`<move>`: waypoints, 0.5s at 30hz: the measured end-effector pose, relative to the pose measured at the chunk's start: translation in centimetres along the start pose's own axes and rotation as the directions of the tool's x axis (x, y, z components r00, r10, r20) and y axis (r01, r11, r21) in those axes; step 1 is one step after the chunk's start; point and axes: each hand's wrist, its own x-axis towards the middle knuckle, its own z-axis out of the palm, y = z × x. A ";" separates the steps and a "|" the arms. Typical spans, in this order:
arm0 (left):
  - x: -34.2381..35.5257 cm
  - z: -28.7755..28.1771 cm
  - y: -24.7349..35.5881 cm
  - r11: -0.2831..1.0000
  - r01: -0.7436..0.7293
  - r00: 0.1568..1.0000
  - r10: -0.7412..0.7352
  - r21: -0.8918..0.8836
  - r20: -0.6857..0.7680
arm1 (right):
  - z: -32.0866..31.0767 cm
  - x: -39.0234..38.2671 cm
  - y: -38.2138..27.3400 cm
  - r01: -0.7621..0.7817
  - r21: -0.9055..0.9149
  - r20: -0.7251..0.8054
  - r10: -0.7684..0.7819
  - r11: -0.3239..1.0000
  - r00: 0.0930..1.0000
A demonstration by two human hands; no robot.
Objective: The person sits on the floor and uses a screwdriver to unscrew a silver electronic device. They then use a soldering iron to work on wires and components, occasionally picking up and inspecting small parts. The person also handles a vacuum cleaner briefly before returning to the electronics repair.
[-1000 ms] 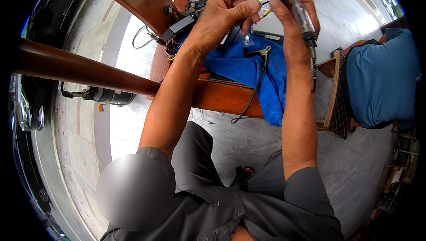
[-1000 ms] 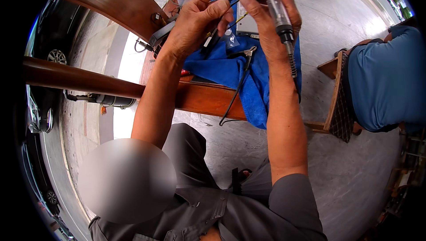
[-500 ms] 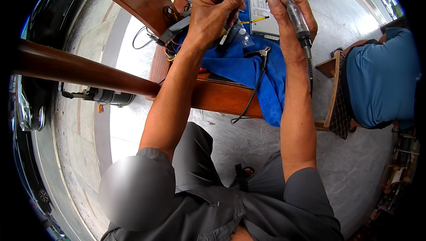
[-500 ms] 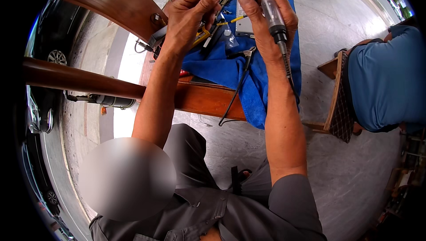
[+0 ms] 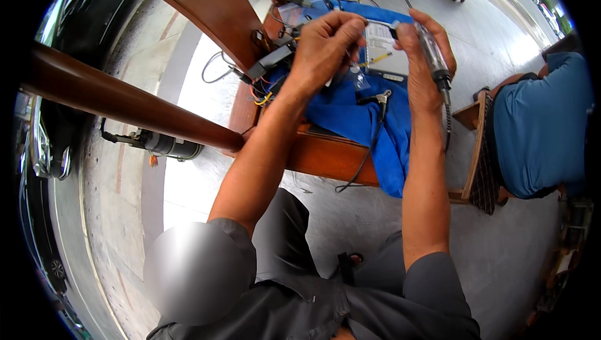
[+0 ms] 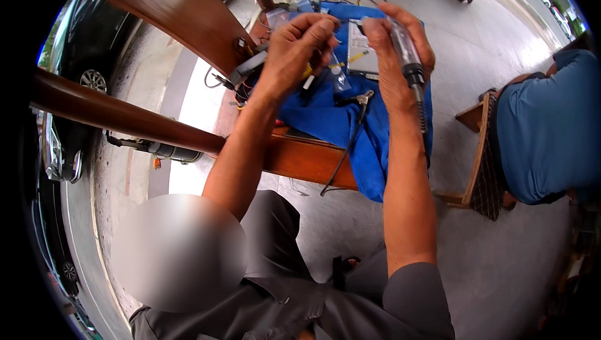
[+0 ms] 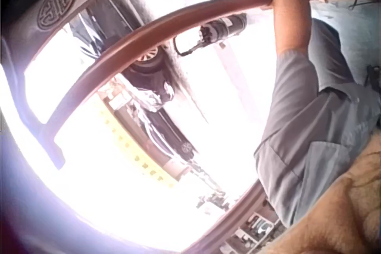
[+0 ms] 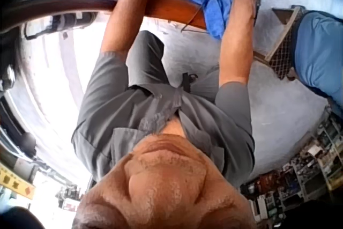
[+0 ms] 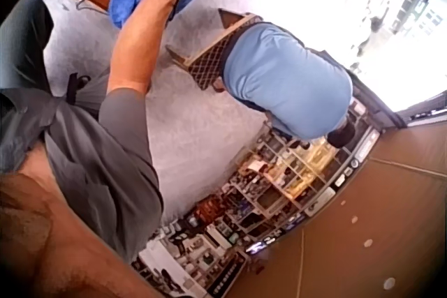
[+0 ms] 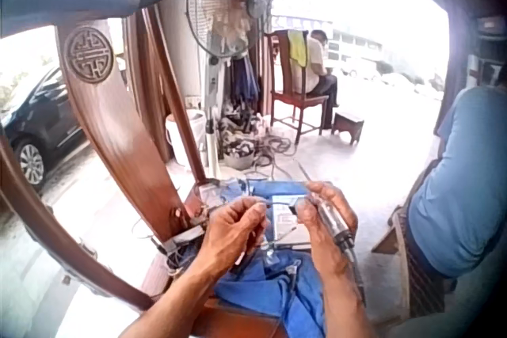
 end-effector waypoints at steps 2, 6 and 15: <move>-0.1 0.1 -0.3 0.999 0.046 0.998 -0.046 -0.012 0.044 | -0.2 -0.1 -0.3 -0.081 -0.056 -0.035 0.079 0.995 0.996; -0.2 0.3 -0.7 0.996 0.081 0.979 -0.074 -0.029 0.187 | -0.4 0.2 -0.3 -0.186 -0.093 -0.131 0.173 0.978 0.976; -0.8 0.8 -1.1 0.989 0.145 0.867 -0.138 0.022 0.479 | -0.4 0.6 0.3 -0.142 0.069 -0.124 0.149 0.988 0.981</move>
